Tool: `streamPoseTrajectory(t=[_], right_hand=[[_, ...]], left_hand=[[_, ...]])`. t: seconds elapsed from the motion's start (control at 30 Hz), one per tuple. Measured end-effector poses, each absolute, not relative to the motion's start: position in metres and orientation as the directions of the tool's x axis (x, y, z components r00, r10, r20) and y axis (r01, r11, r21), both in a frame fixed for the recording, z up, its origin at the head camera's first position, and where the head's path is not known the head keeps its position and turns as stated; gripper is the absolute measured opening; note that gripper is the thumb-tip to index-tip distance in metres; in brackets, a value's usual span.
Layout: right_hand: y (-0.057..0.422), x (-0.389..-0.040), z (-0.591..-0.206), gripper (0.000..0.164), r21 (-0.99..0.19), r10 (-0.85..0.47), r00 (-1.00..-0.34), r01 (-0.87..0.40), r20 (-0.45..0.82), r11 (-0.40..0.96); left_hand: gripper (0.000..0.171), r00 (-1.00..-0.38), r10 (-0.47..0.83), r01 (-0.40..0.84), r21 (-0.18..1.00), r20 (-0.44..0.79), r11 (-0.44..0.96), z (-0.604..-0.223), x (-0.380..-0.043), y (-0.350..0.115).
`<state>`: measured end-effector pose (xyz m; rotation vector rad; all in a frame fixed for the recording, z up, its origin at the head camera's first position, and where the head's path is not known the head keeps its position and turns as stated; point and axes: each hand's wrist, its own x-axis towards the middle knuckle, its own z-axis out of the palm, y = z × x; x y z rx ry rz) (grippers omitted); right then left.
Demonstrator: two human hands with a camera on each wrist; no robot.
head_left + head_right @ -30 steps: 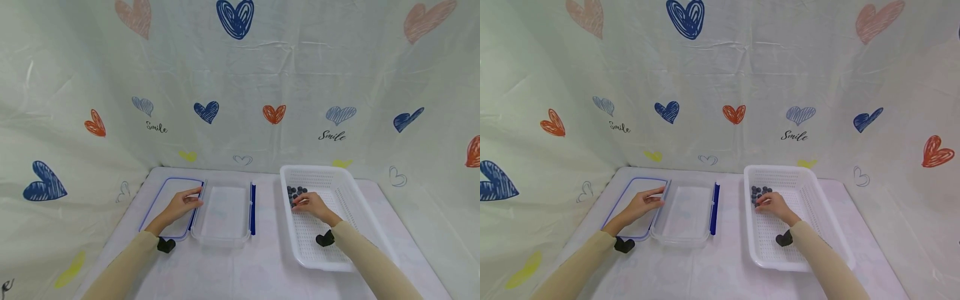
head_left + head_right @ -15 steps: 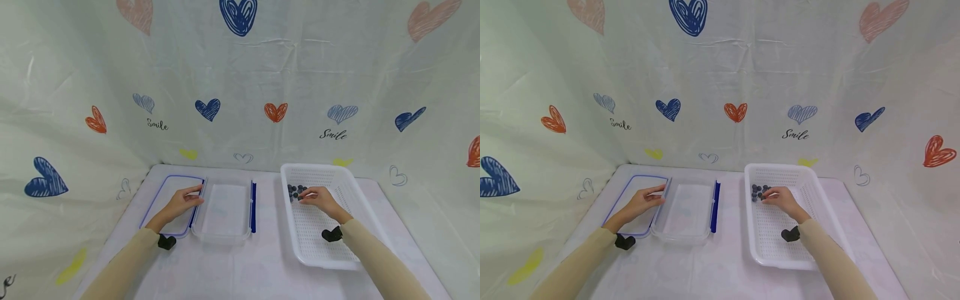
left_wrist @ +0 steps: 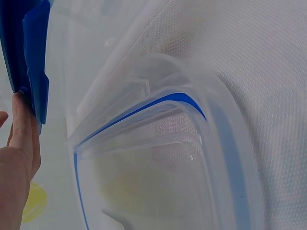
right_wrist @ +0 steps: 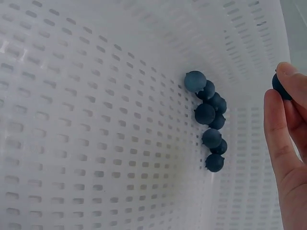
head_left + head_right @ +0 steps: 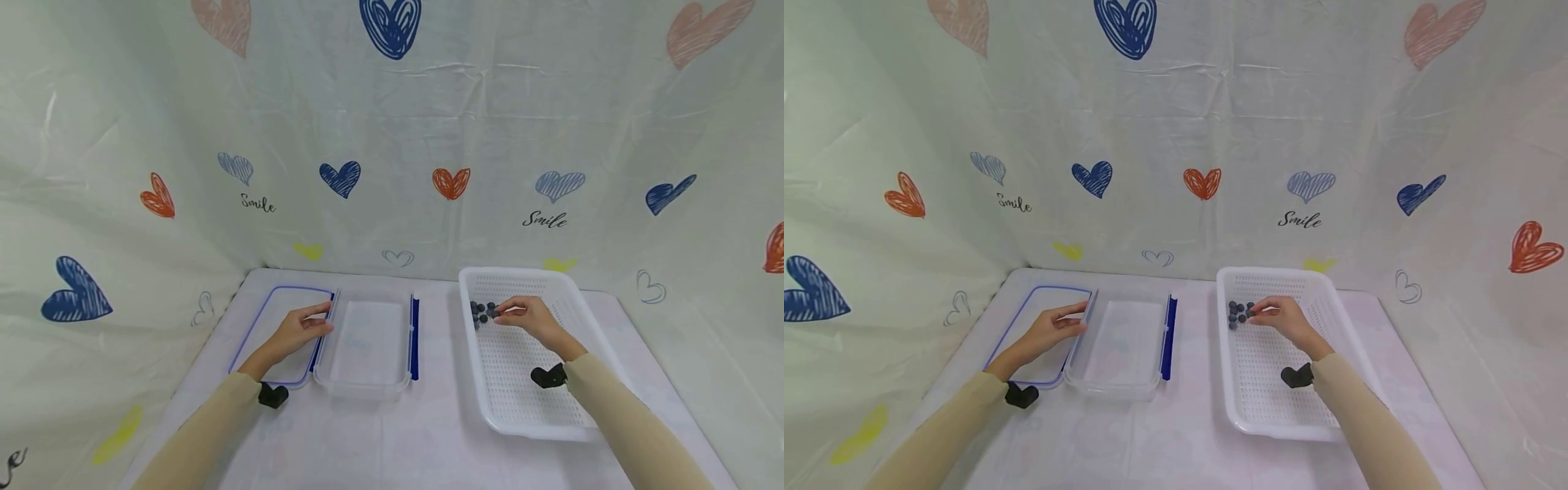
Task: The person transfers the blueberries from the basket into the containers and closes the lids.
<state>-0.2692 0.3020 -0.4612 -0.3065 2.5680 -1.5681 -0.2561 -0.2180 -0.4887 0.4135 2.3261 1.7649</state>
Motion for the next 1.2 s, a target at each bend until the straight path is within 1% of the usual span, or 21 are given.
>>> streamPoseTrajectory(t=[0.3,0.67,1.0,1.2], right_hand=[[0.305,-0.268,-0.45,0.038,-0.895,-0.232,-0.972,-0.144,0.047,0.423],[0.305,-0.269,-0.432,0.037,-0.902,-0.216,-0.975,-0.138,0.051,0.409],[0.296,-0.277,-0.423,0.036,-0.894,-0.211,-0.974,-0.166,0.082,0.416],[0.288,-0.28,-0.414,0.04,-0.896,-0.221,-0.973,-0.158,0.069,0.415]], left_hand=[[0.064,-0.944,0.331,0.091,0.962,0.001,0.256,-0.488,-0.255,-0.218],[0.064,-0.945,0.328,0.087,0.966,0.003,0.242,-0.491,-0.256,-0.218],[0.064,-0.943,0.332,0.097,0.963,0.009,0.252,-0.49,-0.255,-0.22],[0.064,-0.941,0.338,0.097,0.967,0.012,0.235,-0.49,-0.256,-0.22]])
